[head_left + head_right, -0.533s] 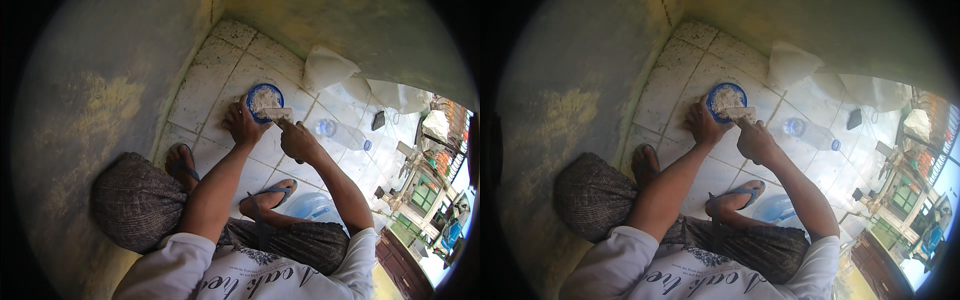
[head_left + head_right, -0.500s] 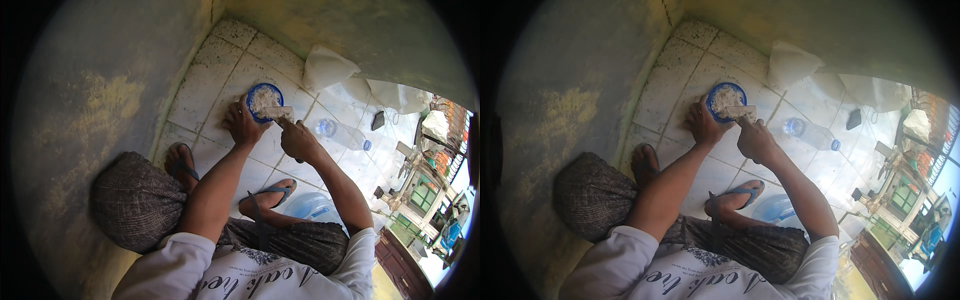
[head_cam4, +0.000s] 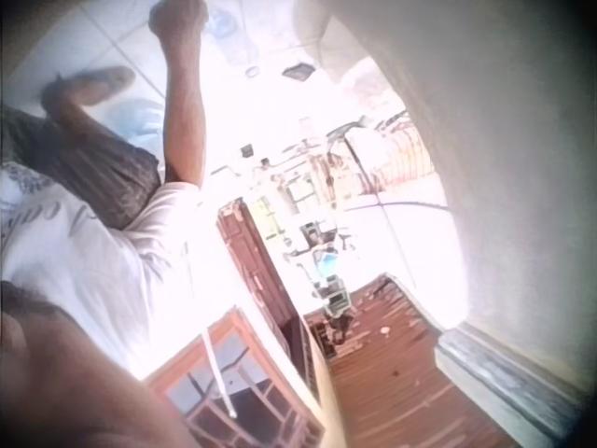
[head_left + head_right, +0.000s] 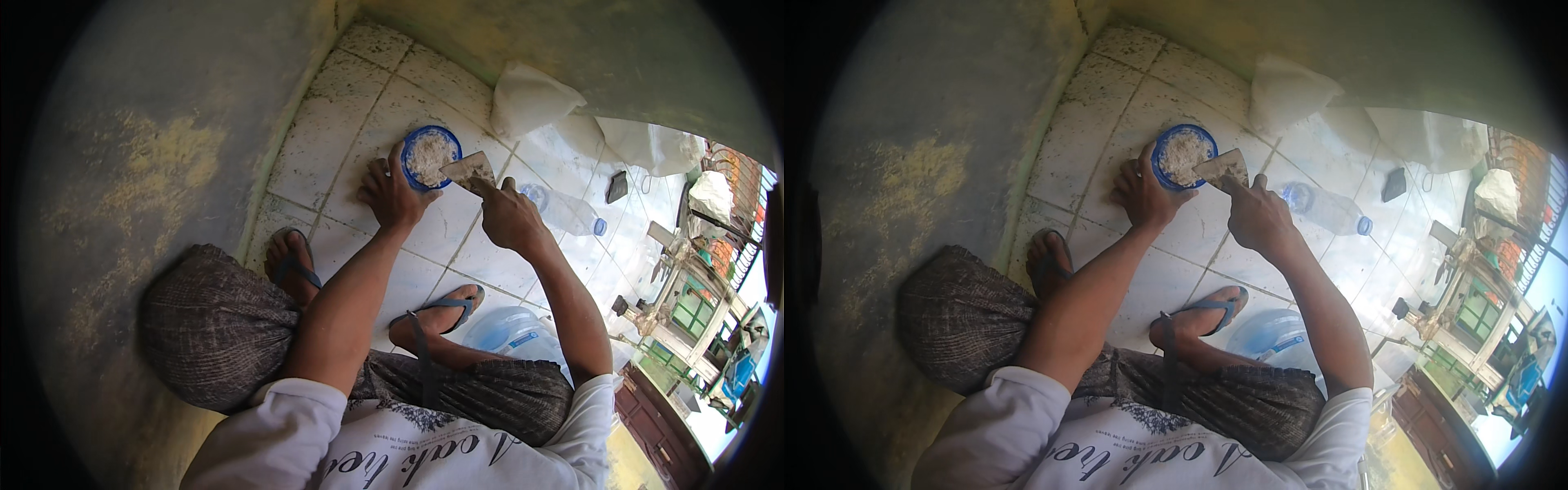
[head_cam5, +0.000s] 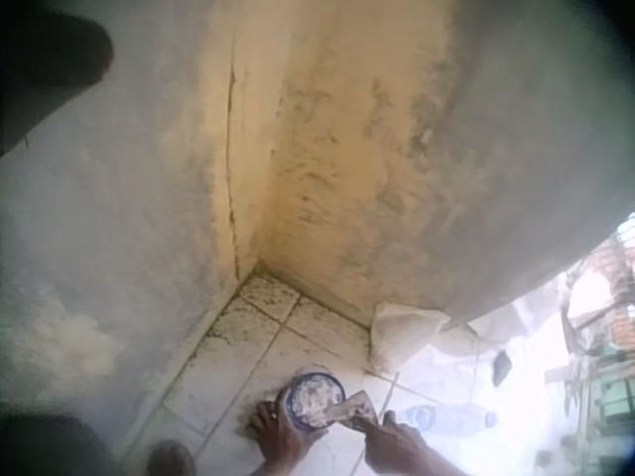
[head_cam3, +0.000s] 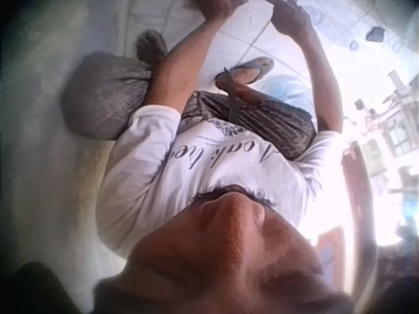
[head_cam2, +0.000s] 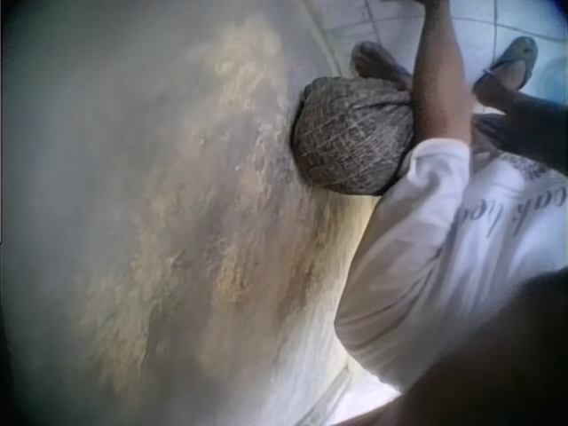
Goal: The person scoops a white paste from a small bowl using a trowel and applies it to a crack along the base of a wall. They repeatedly smooth the paste into the crack and along the wall-floor junction.
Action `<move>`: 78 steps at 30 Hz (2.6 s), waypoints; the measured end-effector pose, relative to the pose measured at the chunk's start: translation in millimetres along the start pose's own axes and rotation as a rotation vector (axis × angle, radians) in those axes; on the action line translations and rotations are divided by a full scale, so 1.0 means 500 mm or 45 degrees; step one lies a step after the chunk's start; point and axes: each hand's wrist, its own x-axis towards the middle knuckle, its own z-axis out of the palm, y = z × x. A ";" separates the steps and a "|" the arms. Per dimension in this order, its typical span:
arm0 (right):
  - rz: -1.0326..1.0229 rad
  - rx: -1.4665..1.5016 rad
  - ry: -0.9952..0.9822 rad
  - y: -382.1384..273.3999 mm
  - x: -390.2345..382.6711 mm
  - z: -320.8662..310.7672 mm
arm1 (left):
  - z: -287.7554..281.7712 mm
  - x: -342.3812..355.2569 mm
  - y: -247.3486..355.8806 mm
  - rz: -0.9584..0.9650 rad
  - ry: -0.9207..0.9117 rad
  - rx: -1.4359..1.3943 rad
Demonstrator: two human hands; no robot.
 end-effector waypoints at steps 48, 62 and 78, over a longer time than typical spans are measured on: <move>-0.230 -0.481 0.744 0.065 0.049 -0.007 | -0.053 0.047 0.039 0.116 -0.258 0.310; -0.250 -0.404 0.589 0.069 0.059 -0.004 | -0.061 0.057 0.040 0.164 -0.251 0.395; -0.491 -0.464 0.661 0.068 0.103 -0.024 | -0.075 0.077 0.037 0.272 -0.344 0.351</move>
